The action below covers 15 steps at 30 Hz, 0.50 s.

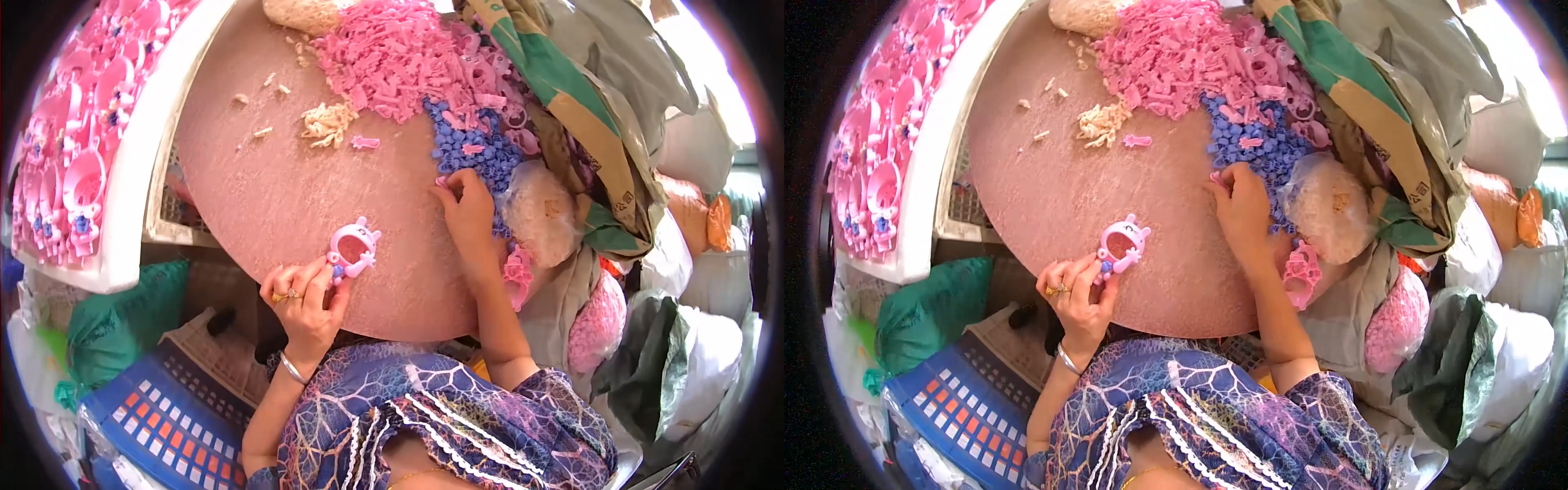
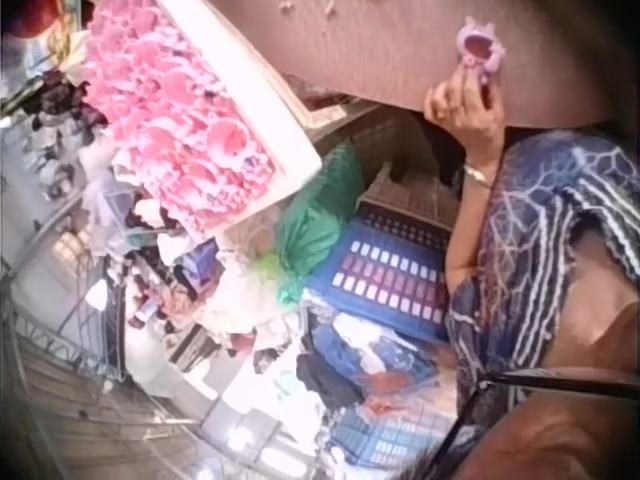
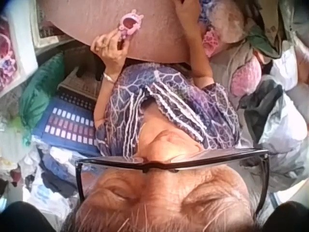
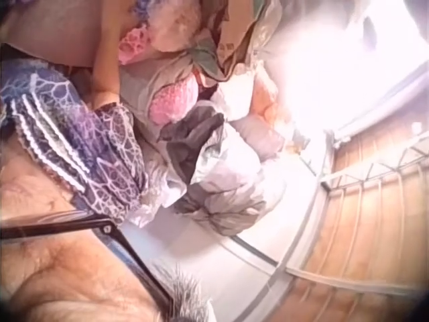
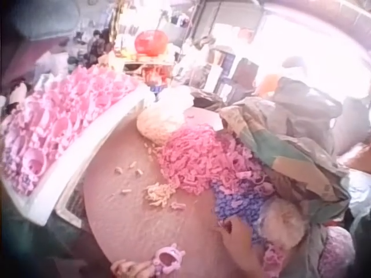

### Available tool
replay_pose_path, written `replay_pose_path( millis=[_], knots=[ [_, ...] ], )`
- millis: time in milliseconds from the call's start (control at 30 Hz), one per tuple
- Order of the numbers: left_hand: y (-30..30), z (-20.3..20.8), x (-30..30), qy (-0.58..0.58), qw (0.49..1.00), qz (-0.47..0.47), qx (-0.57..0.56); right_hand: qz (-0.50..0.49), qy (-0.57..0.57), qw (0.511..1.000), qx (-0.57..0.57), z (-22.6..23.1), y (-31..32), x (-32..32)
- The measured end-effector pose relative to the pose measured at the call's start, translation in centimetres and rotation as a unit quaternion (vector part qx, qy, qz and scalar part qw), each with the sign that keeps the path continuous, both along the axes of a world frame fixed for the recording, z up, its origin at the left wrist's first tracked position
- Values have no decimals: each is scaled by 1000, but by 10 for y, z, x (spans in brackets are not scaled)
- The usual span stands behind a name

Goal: The recorder is manually assembling small plastic toy components by inserting blue pieces into pink frames at a workshop table.

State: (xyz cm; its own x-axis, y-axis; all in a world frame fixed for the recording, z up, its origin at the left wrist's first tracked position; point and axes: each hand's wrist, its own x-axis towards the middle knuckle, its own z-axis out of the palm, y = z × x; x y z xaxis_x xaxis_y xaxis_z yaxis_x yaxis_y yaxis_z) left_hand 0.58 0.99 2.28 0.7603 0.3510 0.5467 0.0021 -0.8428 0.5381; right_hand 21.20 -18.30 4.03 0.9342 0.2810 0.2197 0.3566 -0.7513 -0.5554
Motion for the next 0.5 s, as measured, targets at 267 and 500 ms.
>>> replay_pose_path(
  millis=[267, 500],
  knots=[
    [-1, -5, 10, -31, 999, 11, 5, 130, 295, 915, 241, 51, 43, -40],
    [-1, -6, 6, -40, 999, 9, -23, 373, 52, 926, -19, 58, 76, -54]
  ],
)
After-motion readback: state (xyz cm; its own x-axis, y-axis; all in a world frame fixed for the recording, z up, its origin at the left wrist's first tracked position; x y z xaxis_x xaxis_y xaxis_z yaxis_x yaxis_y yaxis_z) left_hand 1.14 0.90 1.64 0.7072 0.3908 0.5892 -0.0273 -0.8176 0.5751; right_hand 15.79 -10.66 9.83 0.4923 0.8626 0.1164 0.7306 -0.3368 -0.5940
